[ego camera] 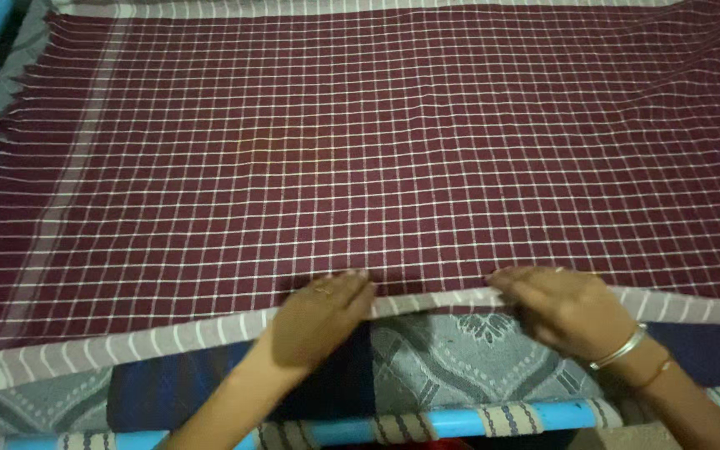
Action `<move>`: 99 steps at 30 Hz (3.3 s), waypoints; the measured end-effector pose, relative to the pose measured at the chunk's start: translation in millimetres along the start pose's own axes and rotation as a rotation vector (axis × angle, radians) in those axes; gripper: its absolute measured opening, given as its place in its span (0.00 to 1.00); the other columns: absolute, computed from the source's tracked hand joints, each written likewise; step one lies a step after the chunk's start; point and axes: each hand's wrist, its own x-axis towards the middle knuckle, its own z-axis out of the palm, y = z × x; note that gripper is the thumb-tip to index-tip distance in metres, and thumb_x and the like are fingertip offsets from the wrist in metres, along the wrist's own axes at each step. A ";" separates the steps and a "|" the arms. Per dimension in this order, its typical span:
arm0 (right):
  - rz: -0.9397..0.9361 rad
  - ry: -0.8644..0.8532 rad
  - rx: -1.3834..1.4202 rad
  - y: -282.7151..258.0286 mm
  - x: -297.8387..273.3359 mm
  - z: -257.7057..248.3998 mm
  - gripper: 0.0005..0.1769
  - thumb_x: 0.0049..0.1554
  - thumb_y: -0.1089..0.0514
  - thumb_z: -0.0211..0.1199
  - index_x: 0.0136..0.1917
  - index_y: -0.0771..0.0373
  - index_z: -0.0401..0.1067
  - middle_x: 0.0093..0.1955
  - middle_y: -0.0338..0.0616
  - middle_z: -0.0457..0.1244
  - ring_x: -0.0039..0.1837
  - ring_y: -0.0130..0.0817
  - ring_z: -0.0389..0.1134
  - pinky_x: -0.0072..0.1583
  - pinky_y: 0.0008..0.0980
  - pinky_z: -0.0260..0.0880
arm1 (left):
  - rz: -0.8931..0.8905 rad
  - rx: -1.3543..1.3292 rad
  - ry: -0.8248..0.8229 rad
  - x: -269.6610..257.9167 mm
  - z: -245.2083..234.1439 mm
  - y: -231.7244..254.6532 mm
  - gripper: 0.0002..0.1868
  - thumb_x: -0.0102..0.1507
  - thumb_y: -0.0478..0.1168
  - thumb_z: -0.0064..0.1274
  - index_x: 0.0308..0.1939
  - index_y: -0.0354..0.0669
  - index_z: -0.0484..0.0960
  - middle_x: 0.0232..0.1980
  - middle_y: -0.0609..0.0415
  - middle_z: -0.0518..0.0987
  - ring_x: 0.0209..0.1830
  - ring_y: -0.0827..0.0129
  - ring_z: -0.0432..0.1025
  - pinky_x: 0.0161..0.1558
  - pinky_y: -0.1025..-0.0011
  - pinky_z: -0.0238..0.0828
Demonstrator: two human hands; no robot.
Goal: The person folds a small white cloth and places it on a stack, then unfolds and folds a large maroon checkered sheet on a bed. The person smooths and aligns the sheet multiple times before folding it into a compact rectangle.
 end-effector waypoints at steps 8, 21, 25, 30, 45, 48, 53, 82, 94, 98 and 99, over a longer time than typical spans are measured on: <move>0.340 -0.047 -0.100 35.7 -1.3 -13.8 0.17 0.49 0.51 0.69 0.53 0.51 0.78 0.37 0.38 0.66 0.40 0.36 0.69 0.44 0.38 0.71 | -0.427 0.072 -0.054 -70.9 -44.0 -89.5 0.22 0.61 0.32 0.49 0.60 0.44 0.77 0.64 0.47 0.78 0.64 0.55 0.73 0.63 0.59 0.69; 0.557 0.103 -0.112 98.8 50.6 21.4 0.11 0.60 0.58 0.63 0.57 0.59 0.76 0.51 0.48 0.68 0.49 0.50 0.70 0.53 0.44 0.72 | -1.010 0.638 -0.095 -192.3 -104.4 -231.8 0.23 0.55 0.40 0.66 0.56 0.61 0.87 0.59 0.51 0.80 0.63 0.55 0.76 0.61 0.59 0.76; 0.513 0.171 -0.146 133.2 67.1 38.9 0.16 0.57 0.60 0.62 0.59 0.63 0.74 0.53 0.53 0.68 0.53 0.54 0.70 0.56 0.48 0.71 | -1.041 0.727 -0.144 -205.0 -100.2 -308.2 0.16 0.59 0.54 0.68 0.43 0.51 0.88 0.50 0.46 0.84 0.51 0.54 0.80 0.52 0.57 0.78; 0.507 0.219 -0.206 171.0 76.7 50.8 0.10 0.64 0.59 0.63 0.57 0.64 0.73 0.50 0.53 0.66 0.52 0.51 0.69 0.56 0.45 0.70 | -1.208 0.826 -0.111 -208.7 -100.5 -389.8 0.13 0.61 0.52 0.67 0.37 0.48 0.90 0.39 0.45 0.87 0.41 0.51 0.83 0.42 0.56 0.80; 0.537 0.254 -0.194 227.1 171.2 69.3 0.12 0.68 0.53 0.63 0.52 0.65 0.75 0.50 0.54 0.67 0.53 0.53 0.68 0.59 0.50 0.69 | -1.471 0.179 0.452 -185.4 -81.1 -483.4 0.14 0.57 0.51 0.68 0.42 0.51 0.93 0.36 0.45 0.85 0.36 0.48 0.79 0.41 0.53 0.75; 0.555 0.238 -0.187 226.9 178.2 70.7 0.12 0.68 0.54 0.62 0.52 0.66 0.75 0.50 0.56 0.67 0.54 0.54 0.69 0.59 0.50 0.69 | -1.392 0.187 0.540 -176.0 -72.4 -484.8 0.22 0.57 0.59 0.73 0.43 0.48 0.91 0.37 0.43 0.84 0.37 0.48 0.79 0.42 0.52 0.75; 0.552 0.246 -0.195 223.7 177.8 71.8 0.12 0.69 0.55 0.60 0.54 0.68 0.75 0.51 0.57 0.65 0.56 0.55 0.67 0.61 0.52 0.67 | -1.336 0.244 0.651 -159.8 -66.7 -491.1 0.21 0.59 0.59 0.72 0.43 0.47 0.91 0.37 0.43 0.84 0.38 0.45 0.78 0.41 0.51 0.74; 0.140 -0.084 0.045 48.3 227.1 82.8 0.43 0.61 0.35 0.48 0.79 0.63 0.52 0.82 0.54 0.47 0.82 0.48 0.45 0.76 0.53 0.42 | -0.611 -0.045 0.072 -22.3 -20.8 -283.1 0.43 0.70 0.64 0.34 0.78 0.35 0.55 0.81 0.39 0.52 0.82 0.49 0.44 0.77 0.53 0.36; 0.380 0.009 0.062 142.7 104.1 40.6 0.49 0.56 0.32 0.50 0.81 0.63 0.51 0.82 0.61 0.46 0.83 0.54 0.43 0.75 0.57 0.42 | -1.026 0.163 0.115 -176.8 -67.2 -351.3 0.45 0.71 0.64 0.36 0.79 0.31 0.51 0.81 0.37 0.51 0.82 0.48 0.44 0.77 0.53 0.36; 0.251 -0.099 0.088 141.9 61.8 35.8 0.46 0.50 0.39 0.60 0.78 0.55 0.57 0.80 0.54 0.52 0.83 0.48 0.47 0.79 0.54 0.41 | -0.947 -0.010 0.047 -215.3 -87.0 -325.3 0.40 0.59 0.47 0.53 0.77 0.51 0.63 0.82 0.55 0.59 0.82 0.57 0.52 0.79 0.61 0.45; 0.194 -0.081 0.108 147.6 56.7 31.1 0.46 0.49 0.45 0.61 0.79 0.56 0.57 0.79 0.53 0.54 0.83 0.48 0.49 0.79 0.53 0.43 | -0.919 0.038 0.029 -219.6 -92.1 -321.4 0.40 0.59 0.43 0.54 0.77 0.51 0.64 0.82 0.55 0.60 0.81 0.59 0.54 0.78 0.61 0.48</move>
